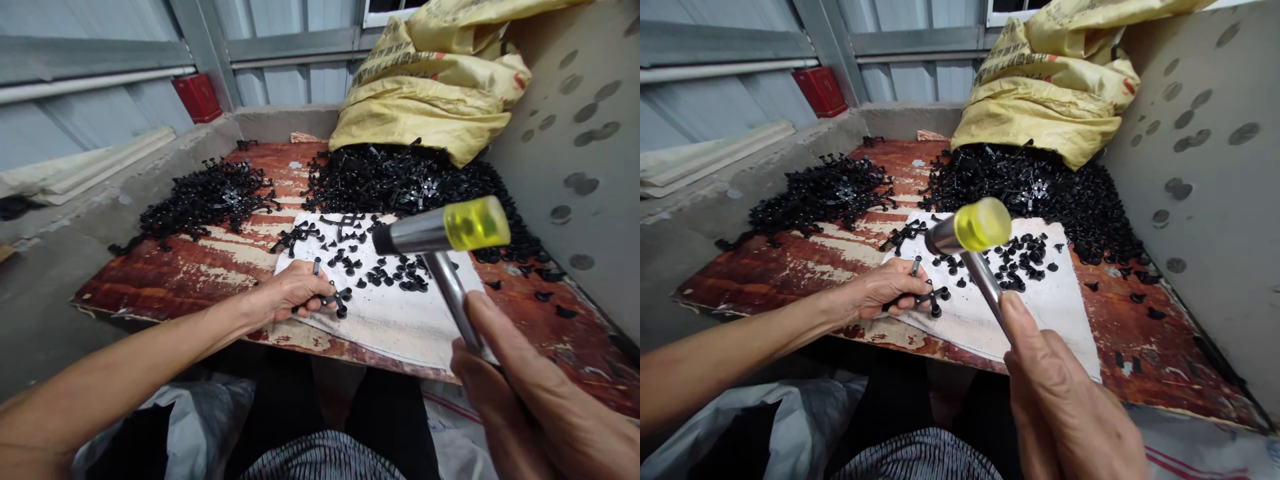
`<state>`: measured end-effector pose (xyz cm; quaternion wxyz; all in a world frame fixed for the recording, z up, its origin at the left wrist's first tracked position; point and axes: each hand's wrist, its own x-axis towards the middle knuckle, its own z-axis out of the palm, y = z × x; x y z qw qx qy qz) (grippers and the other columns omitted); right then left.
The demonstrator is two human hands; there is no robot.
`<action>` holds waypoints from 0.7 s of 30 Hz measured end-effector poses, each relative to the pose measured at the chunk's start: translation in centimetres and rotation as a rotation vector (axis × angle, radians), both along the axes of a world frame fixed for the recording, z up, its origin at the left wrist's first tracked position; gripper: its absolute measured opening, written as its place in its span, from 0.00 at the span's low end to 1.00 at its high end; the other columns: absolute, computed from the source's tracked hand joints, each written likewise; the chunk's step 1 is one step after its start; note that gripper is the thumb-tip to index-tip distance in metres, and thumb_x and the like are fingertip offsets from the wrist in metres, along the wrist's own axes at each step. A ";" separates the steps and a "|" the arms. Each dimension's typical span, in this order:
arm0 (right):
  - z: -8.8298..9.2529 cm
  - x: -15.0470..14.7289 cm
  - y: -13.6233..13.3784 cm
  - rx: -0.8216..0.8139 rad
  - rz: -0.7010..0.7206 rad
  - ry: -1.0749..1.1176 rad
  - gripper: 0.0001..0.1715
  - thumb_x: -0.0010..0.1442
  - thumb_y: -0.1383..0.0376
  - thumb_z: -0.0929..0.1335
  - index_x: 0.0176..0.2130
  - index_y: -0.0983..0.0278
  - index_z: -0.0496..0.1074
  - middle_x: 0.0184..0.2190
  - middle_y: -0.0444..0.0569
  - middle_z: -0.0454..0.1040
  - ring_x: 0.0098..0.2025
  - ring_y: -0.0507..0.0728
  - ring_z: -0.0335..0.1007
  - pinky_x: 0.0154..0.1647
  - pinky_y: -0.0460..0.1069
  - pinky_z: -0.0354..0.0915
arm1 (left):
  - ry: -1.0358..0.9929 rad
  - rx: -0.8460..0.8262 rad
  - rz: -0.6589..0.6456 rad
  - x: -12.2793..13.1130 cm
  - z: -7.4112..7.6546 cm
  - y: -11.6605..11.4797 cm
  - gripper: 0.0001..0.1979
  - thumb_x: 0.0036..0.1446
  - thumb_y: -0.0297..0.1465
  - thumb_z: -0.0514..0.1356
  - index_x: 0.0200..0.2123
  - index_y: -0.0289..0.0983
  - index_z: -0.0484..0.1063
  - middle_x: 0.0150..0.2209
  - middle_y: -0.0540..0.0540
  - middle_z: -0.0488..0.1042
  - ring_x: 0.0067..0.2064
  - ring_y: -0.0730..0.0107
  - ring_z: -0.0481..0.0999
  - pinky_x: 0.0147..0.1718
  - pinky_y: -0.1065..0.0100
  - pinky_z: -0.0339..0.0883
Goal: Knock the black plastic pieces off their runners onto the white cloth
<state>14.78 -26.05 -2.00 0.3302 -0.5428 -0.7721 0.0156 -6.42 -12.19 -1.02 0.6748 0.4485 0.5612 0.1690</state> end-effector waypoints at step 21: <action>-2.8 0.0 1.9 -0.075 -0.050 0.195 0.26 0.67 0.66 0.60 0.63 0.61 0.60 0.47 0.56 0.78 0.47 0.58 0.77 0.47 0.54 0.72 | 0.133 0.187 -0.123 -0.5 0.9 0.5 0.08 0.60 0.29 0.53 0.28 0.37 0.61 0.22 0.55 0.66 0.16 0.85 0.54 0.14 0.76 0.40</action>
